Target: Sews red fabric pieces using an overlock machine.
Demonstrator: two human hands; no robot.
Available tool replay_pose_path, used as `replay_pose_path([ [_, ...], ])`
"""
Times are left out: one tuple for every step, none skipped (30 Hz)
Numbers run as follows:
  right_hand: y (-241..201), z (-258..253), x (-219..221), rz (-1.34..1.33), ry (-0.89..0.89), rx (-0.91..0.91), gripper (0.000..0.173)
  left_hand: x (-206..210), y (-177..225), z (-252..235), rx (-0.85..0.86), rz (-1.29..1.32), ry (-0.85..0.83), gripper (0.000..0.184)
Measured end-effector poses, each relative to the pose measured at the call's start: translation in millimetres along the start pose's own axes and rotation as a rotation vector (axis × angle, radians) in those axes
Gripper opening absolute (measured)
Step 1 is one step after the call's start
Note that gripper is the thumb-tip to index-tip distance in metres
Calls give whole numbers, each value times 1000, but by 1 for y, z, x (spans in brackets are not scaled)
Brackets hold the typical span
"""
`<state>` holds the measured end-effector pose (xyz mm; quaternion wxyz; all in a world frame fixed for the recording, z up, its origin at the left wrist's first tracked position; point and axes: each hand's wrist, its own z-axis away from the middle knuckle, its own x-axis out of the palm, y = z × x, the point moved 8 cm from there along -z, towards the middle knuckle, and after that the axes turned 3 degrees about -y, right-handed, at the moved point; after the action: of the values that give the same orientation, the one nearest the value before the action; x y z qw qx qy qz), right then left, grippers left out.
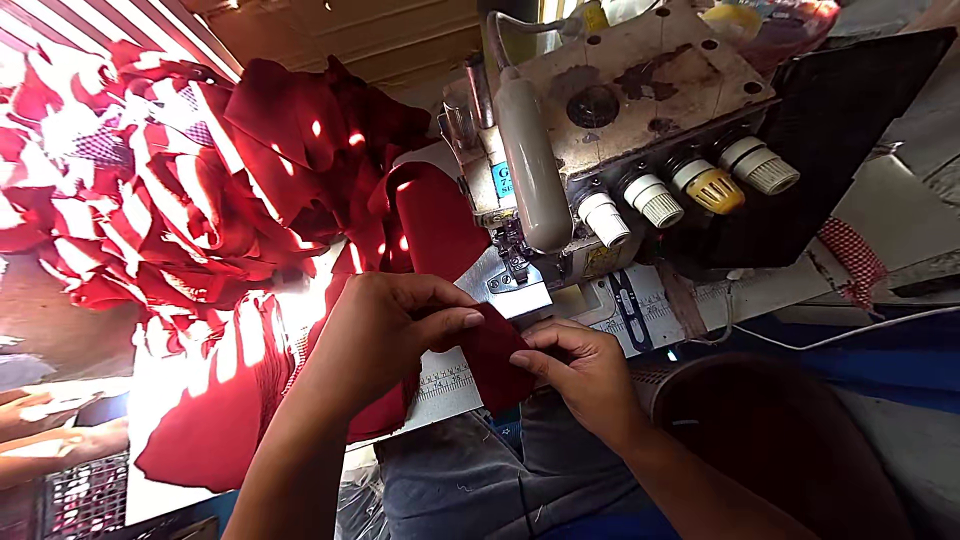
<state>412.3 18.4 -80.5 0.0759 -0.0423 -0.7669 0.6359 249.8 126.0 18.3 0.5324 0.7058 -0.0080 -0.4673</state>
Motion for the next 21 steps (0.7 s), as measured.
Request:
replay_pose_path([
  [0, 0, -1, -8, 1, -2, 11, 0, 0, 0, -3, 5, -7, 3],
  [-1, 1, -1, -14, -1, -3, 11, 0, 0, 0, 1, 8, -7, 2],
  [0, 1, -1, -15, -3, -6, 12, 0, 0, 0, 11, 3, 0, 3],
  [0, 2, -1, -13, -8, -8, 12, 0, 1, 0, 22, -18, 14, 3],
  [0, 2, -1, -11, -16, -14, 12, 0, 2, 0, 30, -64, 38, 3],
  [0, 3, -1, -10, -23, -22, 12, 0, 3, 0, 33, -118, 65, 5],
  [0, 4, -1, -6, -26, -30, 12, 1, 4, 0, 28, -164, 85, 7],
  [0, 5, -2, -2, -28, -39, 13, 2, 4, 1, 19, -200, 99, 9],
  [0, 7, -2, 0, -32, -48, 13, 4, 4, 1, 12, -225, 106, 12],
  [0, 8, -2, 0, -35, -55, 14, 5, 5, 2, 12, -243, 106, 14],
  [0, 9, -3, -5, -38, -58, 14, 6, 6, 2, 17, -251, 105, 15],
  [-1, 10, -4, -12, -42, -58, 14, 8, 7, 2, 23, -253, 100, 17],
  [-2, 12, -5, -15, -44, -59, 15, 9, 8, 1, 34, -249, 94, 17],
  [-4, 13, -6, -14, -45, -62, 16, 9, 10, 1, 46, -245, 88, 18],
  [-6, 15, -8, -13, -44, -63, 16, 10, 12, 1, 57, -241, 85, 17],
  [-9, 16, -10, -16, -45, -62, 16, 10, 15, 0, 68, -236, 80, 17],
  [-11, 17, -11, -21, -45, -60, 16, 10, 17, -1, 79, -230, 75, 15],
  [-12, 17, -12, -24, -43, -55, 16, 10, 19, -3, 91, -228, 67, 14],
  [-11, 16, -13, -26, -40, -48, 15, 10, 21, -6, 107, -236, 58, 13],
  [-9, 15, -13, -30, -31, -38, 13, 11, 21, -11, 126, -247, 53, 12],
  [-4, 13, -12, -37, -20, -21, 12, 12, 20, -15, 150, -252, 61, 11],
])
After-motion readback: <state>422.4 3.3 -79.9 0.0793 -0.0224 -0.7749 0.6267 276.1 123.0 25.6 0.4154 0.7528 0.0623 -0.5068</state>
